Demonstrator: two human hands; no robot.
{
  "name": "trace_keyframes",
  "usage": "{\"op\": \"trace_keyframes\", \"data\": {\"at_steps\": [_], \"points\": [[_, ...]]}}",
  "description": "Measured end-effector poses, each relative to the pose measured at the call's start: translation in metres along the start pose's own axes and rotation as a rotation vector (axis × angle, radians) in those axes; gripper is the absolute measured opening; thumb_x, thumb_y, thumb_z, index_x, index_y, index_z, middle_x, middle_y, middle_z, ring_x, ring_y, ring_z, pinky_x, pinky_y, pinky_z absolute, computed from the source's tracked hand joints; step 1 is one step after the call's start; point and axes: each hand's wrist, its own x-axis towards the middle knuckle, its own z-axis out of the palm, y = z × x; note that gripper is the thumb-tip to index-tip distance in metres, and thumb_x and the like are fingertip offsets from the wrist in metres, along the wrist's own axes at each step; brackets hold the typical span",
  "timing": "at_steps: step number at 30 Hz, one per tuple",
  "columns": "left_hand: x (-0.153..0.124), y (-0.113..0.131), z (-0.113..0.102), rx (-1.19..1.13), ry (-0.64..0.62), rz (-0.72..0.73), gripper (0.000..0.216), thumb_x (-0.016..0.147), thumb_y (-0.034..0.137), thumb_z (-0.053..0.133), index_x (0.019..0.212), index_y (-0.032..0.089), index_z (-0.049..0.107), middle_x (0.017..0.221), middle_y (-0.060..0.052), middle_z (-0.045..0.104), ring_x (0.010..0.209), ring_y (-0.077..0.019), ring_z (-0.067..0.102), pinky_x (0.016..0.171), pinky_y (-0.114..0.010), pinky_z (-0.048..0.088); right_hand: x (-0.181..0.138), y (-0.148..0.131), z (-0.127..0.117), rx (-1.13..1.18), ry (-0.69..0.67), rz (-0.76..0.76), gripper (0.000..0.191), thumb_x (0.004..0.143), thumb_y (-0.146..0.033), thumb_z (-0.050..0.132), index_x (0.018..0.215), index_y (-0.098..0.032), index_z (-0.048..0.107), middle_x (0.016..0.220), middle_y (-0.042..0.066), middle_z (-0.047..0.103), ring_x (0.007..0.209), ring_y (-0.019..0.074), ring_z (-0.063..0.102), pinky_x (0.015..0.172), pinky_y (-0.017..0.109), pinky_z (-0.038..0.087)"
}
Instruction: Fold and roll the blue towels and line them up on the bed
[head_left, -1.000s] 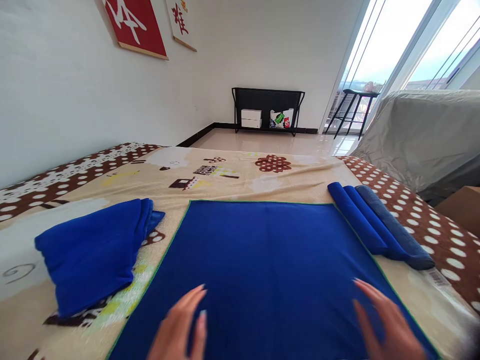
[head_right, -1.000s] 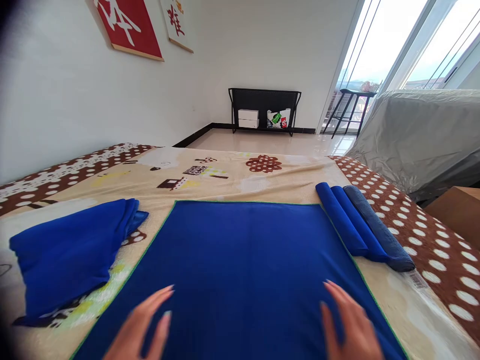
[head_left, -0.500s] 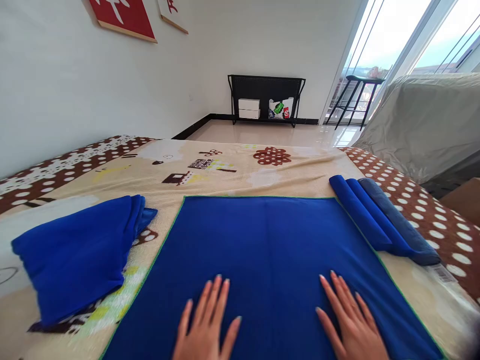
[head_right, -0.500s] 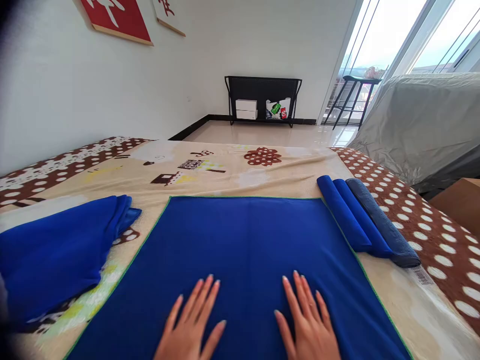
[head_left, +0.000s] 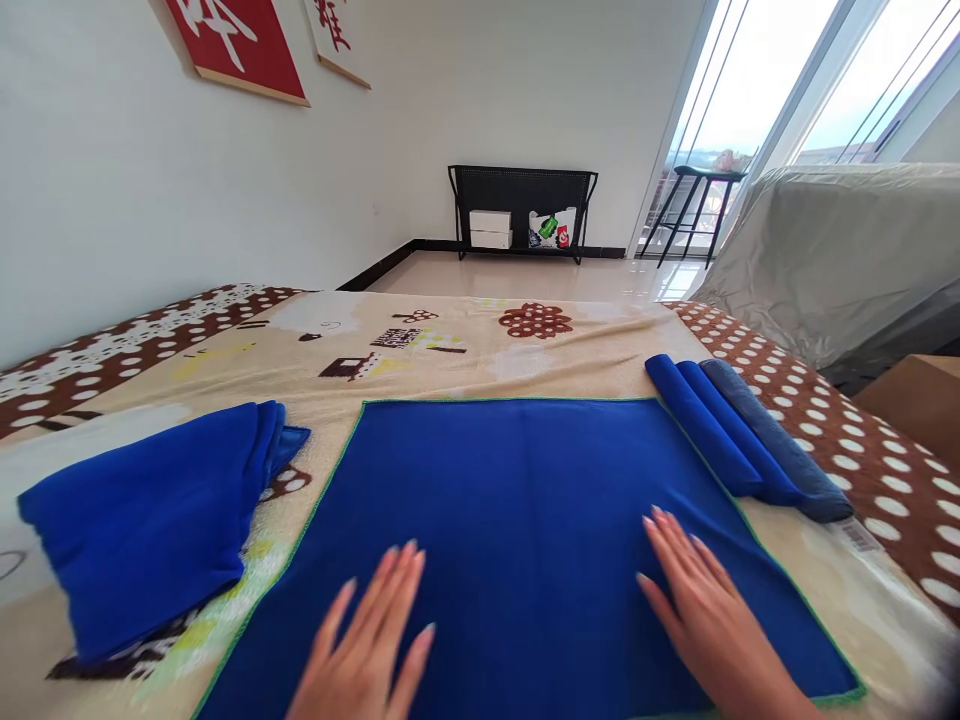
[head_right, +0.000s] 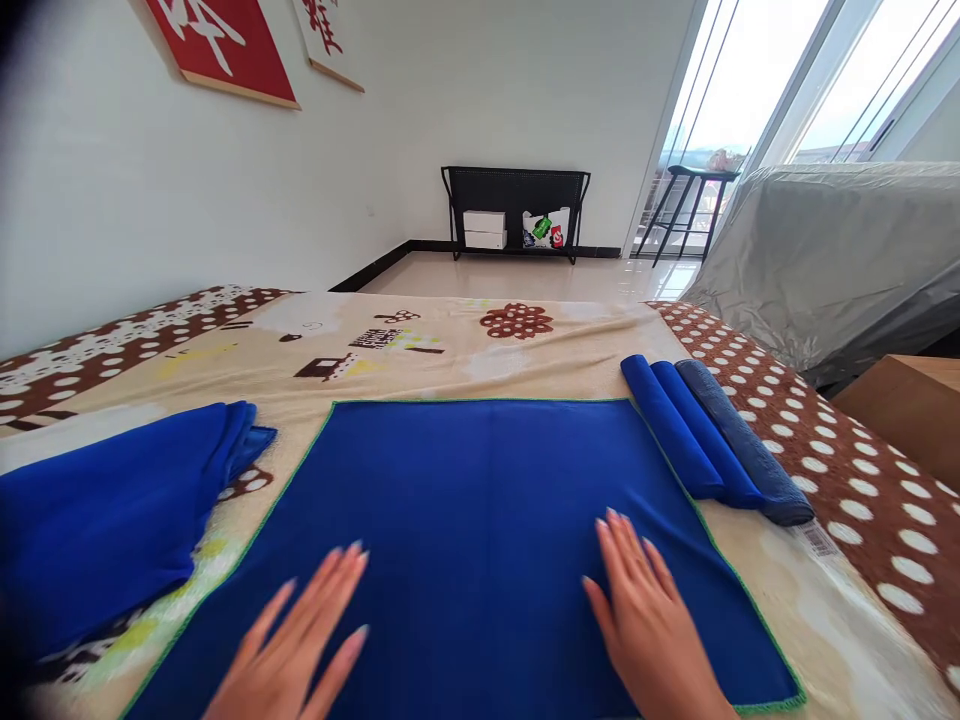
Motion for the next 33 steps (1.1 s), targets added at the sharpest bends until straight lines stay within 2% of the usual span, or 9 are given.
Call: {"op": "trace_keyframes", "data": {"at_steps": [1, 3, 6, 9, 13, 19, 22, 26, 33], "points": [[0.031, 0.009, 0.001, -0.027, -0.043, 0.102, 0.063, 0.099, 0.037, 0.040, 0.159, 0.028, 0.023, 0.157, -0.004, 0.042, 0.143, -0.0216, 0.043, 0.118, -0.042, 0.033, 0.031, -0.018, 0.001, 0.063, -0.077, -0.105, 0.062, 0.102, -0.047, 0.035, 0.157, -0.019, 0.033, 0.160, 0.006, 0.032, 0.148, 0.0211, 0.033, 0.120, 0.044, 0.033], [0.099, 0.023, 0.009, -0.066, -0.136, 0.156, 0.057, 0.100, 0.027, 0.034, 0.157, 0.021, 0.030, 0.160, -0.005, 0.036, 0.147, -0.0198, 0.037, 0.120, -0.042, 0.031, 0.096, -0.053, 0.006, 0.178, -0.192, -0.189, 0.057, 0.103, -0.040, 0.032, 0.155, -0.016, 0.035, 0.162, 0.006, 0.029, 0.150, 0.0190, 0.028, 0.123, 0.042, 0.028], [0.186, 0.036, 0.035, -0.108, -0.188, 0.011, 0.058, 0.097, 0.015, 0.032, 0.154, 0.012, 0.036, 0.161, -0.012, 0.032, 0.150, -0.0229, 0.029, 0.122, -0.045, 0.026, 0.176, -0.093, 0.025, 0.285, -0.201, -0.075, 0.053, 0.102, -0.028, 0.032, 0.151, -0.012, 0.042, 0.161, 0.010, 0.031, 0.151, 0.0198, 0.026, 0.124, 0.042, 0.024], [0.223, 0.037, 0.066, -0.130, -0.161, -0.145, 0.055, 0.101, 0.024, 0.027, 0.153, 0.009, 0.038, 0.160, -0.016, 0.034, 0.150, -0.0261, 0.029, 0.121, -0.049, 0.025, 0.214, -0.108, 0.049, 0.288, -0.175, -0.038, 0.052, 0.103, -0.027, 0.027, 0.150, -0.010, 0.042, 0.159, 0.012, 0.035, 0.151, 0.0203, 0.027, 0.123, 0.043, 0.023], [0.222, 0.009, 0.088, -0.129, -0.123, -0.146, 0.056, 0.104, 0.041, 0.026, 0.153, 0.017, 0.040, 0.161, -0.011, 0.034, 0.151, -0.0248, 0.028, 0.123, -0.049, 0.020, 0.221, -0.076, 0.070, 0.273, -0.169, -0.070, 0.052, 0.104, -0.042, 0.034, 0.150, -0.020, 0.044, 0.159, 0.005, 0.037, 0.150, 0.0176, 0.028, 0.125, 0.040, 0.017], [0.211, -0.103, 0.087, -0.048, -0.183, -0.359, 0.060, 0.103, 0.051, 0.023, 0.154, 0.023, 0.037, 0.163, -0.008, 0.030, 0.151, -0.0255, 0.026, 0.122, -0.055, 0.016, 0.222, 0.055, 0.073, 0.208, -0.151, 0.133, 0.057, 0.103, -0.051, 0.030, 0.146, -0.018, 0.049, 0.155, 0.009, 0.043, 0.148, 0.0224, 0.034, 0.124, 0.046, 0.018], [0.205, -0.143, 0.087, -0.013, -0.185, -0.431, 0.062, 0.102, 0.054, 0.022, 0.155, 0.025, 0.034, 0.164, -0.005, 0.028, 0.152, -0.0259, 0.023, 0.121, -0.056, 0.015, 0.216, 0.110, 0.074, 0.188, -0.132, 0.215, 0.058, 0.103, -0.050, 0.029, 0.145, -0.017, 0.051, 0.156, 0.009, 0.041, 0.148, 0.0235, 0.032, 0.124, 0.046, 0.018], [0.200, -0.158, 0.086, 0.005, -0.186, -0.463, 0.064, 0.102, 0.056, 0.020, 0.155, 0.023, 0.034, 0.165, -0.005, 0.026, 0.153, -0.0256, 0.020, 0.122, -0.056, 0.015, 0.211, 0.148, 0.080, 0.198, -0.110, 0.239, 0.062, 0.101, -0.052, 0.029, 0.145, -0.014, 0.051, 0.154, 0.010, 0.043, 0.147, 0.0240, 0.035, 0.125, 0.042, 0.021], [0.202, -0.152, 0.086, 0.012, -0.166, -0.485, 0.065, 0.101, 0.056, 0.019, 0.155, 0.024, 0.036, 0.164, -0.006, 0.028, 0.153, -0.0260, 0.022, 0.122, -0.056, 0.014, 0.212, 0.158, 0.094, 0.212, -0.065, 0.229, 0.064, 0.099, -0.054, 0.030, 0.145, -0.014, 0.052, 0.154, 0.009, 0.043, 0.146, 0.0246, 0.038, 0.125, 0.042, 0.023]]}}
